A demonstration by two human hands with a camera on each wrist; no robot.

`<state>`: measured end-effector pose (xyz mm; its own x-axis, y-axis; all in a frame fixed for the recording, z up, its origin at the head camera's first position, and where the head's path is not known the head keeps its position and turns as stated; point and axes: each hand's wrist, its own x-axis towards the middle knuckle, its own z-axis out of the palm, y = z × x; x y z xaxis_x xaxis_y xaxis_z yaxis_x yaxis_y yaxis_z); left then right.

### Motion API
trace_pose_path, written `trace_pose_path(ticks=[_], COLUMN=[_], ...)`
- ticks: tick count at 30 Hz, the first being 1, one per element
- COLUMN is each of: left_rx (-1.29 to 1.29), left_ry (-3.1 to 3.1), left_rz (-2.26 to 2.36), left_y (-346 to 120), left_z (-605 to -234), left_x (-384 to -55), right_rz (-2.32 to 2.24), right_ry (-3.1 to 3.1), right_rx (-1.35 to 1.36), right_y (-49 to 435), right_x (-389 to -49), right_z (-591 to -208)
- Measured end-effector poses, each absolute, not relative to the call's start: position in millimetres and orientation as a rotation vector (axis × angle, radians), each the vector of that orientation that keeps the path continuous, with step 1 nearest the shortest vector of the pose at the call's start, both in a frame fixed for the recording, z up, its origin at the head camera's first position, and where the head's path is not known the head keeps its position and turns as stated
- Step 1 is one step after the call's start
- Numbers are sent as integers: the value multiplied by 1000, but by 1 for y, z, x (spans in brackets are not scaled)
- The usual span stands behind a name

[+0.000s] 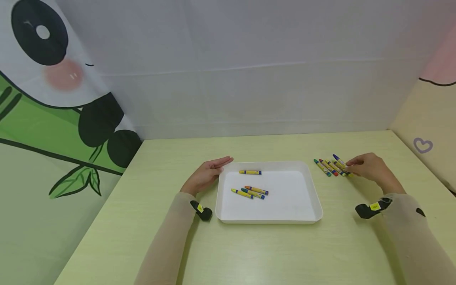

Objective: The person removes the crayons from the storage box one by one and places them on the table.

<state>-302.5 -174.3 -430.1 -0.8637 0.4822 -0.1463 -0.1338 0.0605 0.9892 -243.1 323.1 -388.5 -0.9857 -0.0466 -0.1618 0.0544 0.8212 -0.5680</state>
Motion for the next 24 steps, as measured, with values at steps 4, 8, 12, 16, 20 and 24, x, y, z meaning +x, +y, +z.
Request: trace_pose_path(ticks=[4,8,12,16,20,24], left_rx=[346,351,350,339,326,310], left_ry=[1900,1900,1895,1890,1894,1915], left_rz=[1858,1856,1860,1862,1858,1850], left_y=[-174,-174,-174,-175,-175,-176], left_z=[-430,-431,-432,-432,-432,-432], left_x=[-302,-302,-303,-303,-303,-305], right_rz=[-828,-794,-795,-789,-780,-778], right_ry=[2881,2889,2863,2862,2855,2849], right_rx=[4,22,47,47,57,55], right_y=[329,333,336,336,336,331], right_x=[-240,-240,-239,-239,-239,-240], right_z=[-391,-394,-397,-400,-399,-393])
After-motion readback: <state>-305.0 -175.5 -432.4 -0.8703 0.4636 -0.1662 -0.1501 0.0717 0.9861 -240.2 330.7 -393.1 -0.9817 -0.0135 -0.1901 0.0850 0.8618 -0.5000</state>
